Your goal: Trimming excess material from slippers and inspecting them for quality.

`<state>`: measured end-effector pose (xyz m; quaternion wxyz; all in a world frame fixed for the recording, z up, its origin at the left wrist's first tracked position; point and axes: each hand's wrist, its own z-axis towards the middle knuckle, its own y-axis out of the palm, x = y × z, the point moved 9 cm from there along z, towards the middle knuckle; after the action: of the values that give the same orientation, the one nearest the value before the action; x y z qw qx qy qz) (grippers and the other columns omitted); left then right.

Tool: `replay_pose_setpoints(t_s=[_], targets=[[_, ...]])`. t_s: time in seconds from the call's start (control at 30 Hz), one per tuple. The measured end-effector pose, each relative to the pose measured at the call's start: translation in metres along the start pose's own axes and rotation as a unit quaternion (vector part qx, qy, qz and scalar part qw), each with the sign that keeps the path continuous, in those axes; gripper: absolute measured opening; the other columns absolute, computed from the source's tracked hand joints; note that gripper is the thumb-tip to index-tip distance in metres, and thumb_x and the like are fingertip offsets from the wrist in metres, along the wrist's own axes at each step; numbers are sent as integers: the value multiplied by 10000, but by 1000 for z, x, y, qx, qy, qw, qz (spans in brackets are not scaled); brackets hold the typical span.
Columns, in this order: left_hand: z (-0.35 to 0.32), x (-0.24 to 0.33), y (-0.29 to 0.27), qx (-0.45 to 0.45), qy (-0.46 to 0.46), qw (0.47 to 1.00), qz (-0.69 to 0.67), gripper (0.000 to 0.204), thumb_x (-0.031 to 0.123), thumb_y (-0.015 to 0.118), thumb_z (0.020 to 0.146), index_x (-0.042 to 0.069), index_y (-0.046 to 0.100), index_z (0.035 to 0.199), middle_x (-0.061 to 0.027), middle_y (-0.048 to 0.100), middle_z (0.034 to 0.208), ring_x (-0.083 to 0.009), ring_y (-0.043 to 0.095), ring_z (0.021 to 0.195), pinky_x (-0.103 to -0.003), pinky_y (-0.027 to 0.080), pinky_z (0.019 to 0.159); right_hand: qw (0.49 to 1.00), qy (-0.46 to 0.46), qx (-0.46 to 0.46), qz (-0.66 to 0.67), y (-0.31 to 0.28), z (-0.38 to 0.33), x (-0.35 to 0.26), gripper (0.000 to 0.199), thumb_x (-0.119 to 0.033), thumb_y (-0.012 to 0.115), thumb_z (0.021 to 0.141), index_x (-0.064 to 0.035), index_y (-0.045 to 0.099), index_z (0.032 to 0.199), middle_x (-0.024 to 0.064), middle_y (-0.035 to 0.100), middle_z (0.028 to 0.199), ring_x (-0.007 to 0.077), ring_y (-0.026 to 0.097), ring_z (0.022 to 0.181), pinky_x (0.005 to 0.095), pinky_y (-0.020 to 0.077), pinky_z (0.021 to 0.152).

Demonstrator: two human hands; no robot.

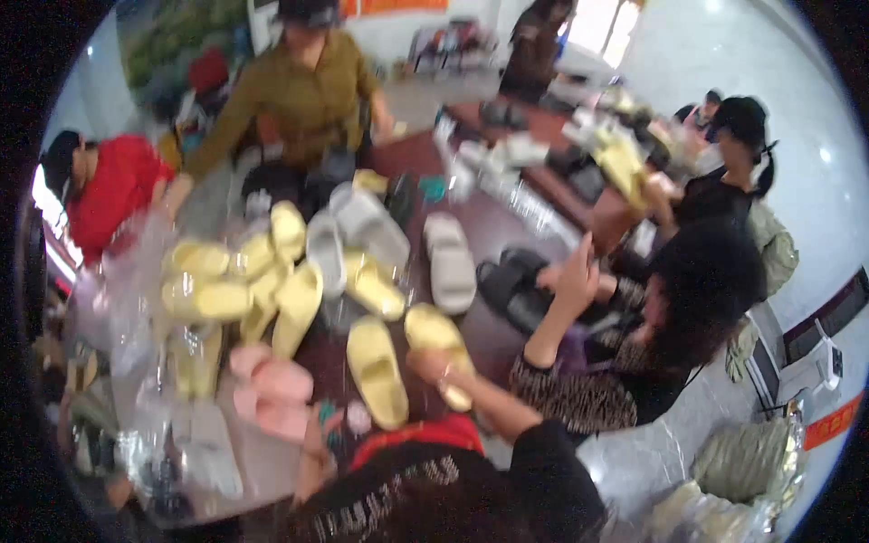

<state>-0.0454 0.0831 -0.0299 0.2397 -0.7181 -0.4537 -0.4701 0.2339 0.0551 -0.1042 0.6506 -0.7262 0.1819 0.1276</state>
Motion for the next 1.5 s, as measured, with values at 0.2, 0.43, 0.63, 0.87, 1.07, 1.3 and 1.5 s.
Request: replay_pose_setpoints(t_s=[0.2,0.43,0.63,0.87,1.07,1.3,1.5], targets=[[4,60,105,-259,111,954,104,181,128,584,709,31,523,850,25,520,697,-52,471,644,-203,393,563,994,25,74,72,-99,-6,-19,202,-206,511,806,-46,598,893,125,602,781,243,591,730,341,450,653],[49,6,139,-330,-77,930,145,205,152,594,729,17,534,870,-29,575,724,-74,526,630,-182,397,538,974,32,138,175,-122,-23,-29,196,-199,557,779,-19,595,847,133,603,717,247,593,636,315,455,579],[46,29,144,-309,30,947,87,170,125,587,715,10,545,834,-23,554,659,-68,513,571,-205,403,497,970,36,137,195,-128,-38,-49,168,-160,561,765,-11,586,837,157,594,750,284,584,678,327,456,608],[22,37,95,-215,32,970,110,263,110,610,718,-5,536,942,-23,547,696,-72,519,574,-215,426,518,968,-9,83,237,-136,-58,-88,148,-141,567,757,0,575,803,166,579,735,305,567,679,343,446,607],[46,38,36,-85,49,990,102,340,165,634,703,-15,522,969,-69,574,739,-114,557,640,-244,443,558,975,-115,4,189,-132,-66,-122,128,-135,573,766,-14,572,805,93,550,660,206,533,631,288,424,586],[77,-15,-21,141,-7,853,503,518,343,591,707,16,463,1089,-182,587,892,-317,566,844,-405,442,725,801,-239,-221,503,-138,-100,-239,120,-139,582,765,-20,565,763,65,541,719,197,512,645,292,411,591],[81,-4,-15,100,-58,781,614,499,360,534,740,50,433,1118,-180,582,943,-334,553,894,-427,430,773,856,-308,-295,292,-61,-63,-281,253,-299,545,768,-50,578,800,126,591,720,276,569,674,354,437,611]])
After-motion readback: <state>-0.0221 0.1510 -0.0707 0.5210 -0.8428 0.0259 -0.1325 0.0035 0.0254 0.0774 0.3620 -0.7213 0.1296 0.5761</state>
